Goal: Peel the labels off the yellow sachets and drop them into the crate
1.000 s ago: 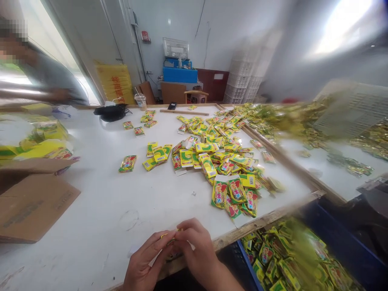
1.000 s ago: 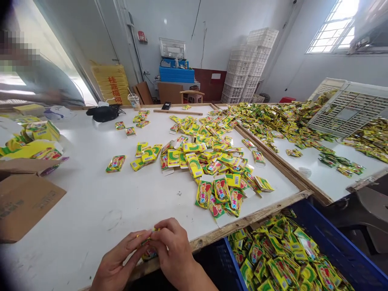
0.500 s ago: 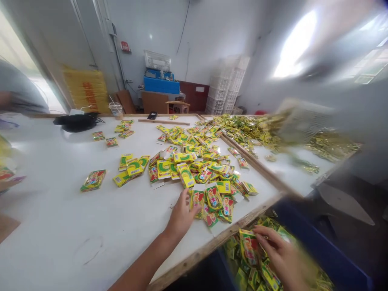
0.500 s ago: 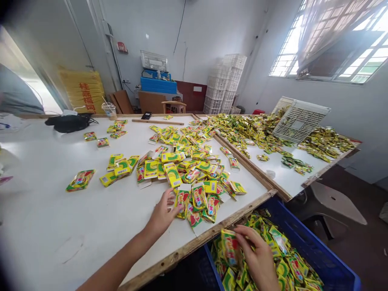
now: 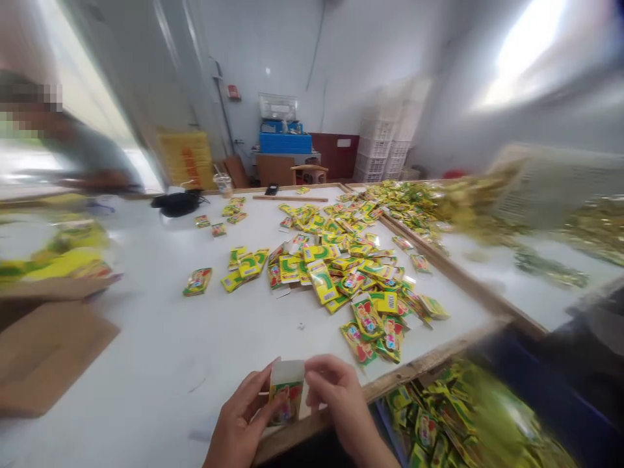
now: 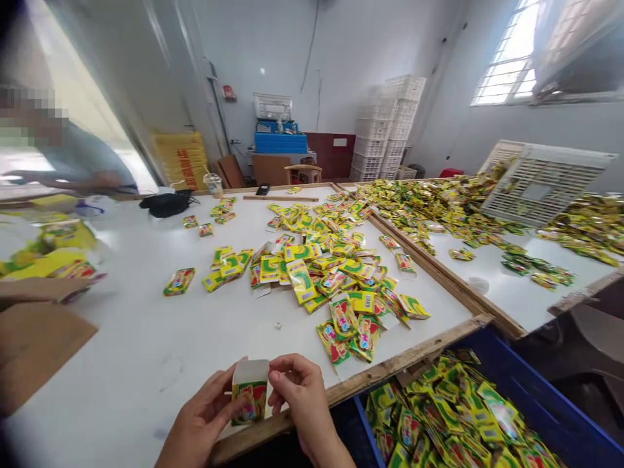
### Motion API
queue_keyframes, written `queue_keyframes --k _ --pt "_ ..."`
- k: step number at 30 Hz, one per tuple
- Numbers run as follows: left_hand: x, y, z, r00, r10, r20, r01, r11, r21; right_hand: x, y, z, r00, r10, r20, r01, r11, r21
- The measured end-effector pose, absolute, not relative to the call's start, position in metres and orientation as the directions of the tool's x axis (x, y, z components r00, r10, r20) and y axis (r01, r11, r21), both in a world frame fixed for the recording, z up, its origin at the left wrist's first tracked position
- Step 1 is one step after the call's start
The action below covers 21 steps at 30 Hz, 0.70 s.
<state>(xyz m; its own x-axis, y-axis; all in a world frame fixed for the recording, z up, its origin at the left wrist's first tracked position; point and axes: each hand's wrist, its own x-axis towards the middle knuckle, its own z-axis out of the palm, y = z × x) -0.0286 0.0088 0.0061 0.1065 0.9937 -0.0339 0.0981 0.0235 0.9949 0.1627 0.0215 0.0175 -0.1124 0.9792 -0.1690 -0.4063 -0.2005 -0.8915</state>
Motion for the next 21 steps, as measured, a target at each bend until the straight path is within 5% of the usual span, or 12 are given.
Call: queue_keyframes --k 5,10,17,21 --pt "-0.042 -0.011 0.015 -0.026 0.97 -0.24 0.022 0.241 0.97 0.147 0.02 0.012 -0.309 0.933 -0.182 -0.488 -0.32 -0.812" --pt "-0.049 0.0 0.039 0.299 0.857 -0.42 -0.23 0.492 0.84 0.15 0.018 0.018 -0.308 0.937 -0.163 -0.416 -0.287 -0.863" --pt "-0.039 0.01 0.06 0.279 0.869 -0.409 0.004 0.424 0.905 0.156 0.021 0.021 -0.455 0.873 -0.173 -0.356 -0.357 -0.863" --pt "-0.03 0.013 0.05 0.221 0.866 -0.448 -0.067 0.472 0.879 0.151 0.024 0.027 -0.43 0.871 -0.235 -0.304 -0.386 -0.871"
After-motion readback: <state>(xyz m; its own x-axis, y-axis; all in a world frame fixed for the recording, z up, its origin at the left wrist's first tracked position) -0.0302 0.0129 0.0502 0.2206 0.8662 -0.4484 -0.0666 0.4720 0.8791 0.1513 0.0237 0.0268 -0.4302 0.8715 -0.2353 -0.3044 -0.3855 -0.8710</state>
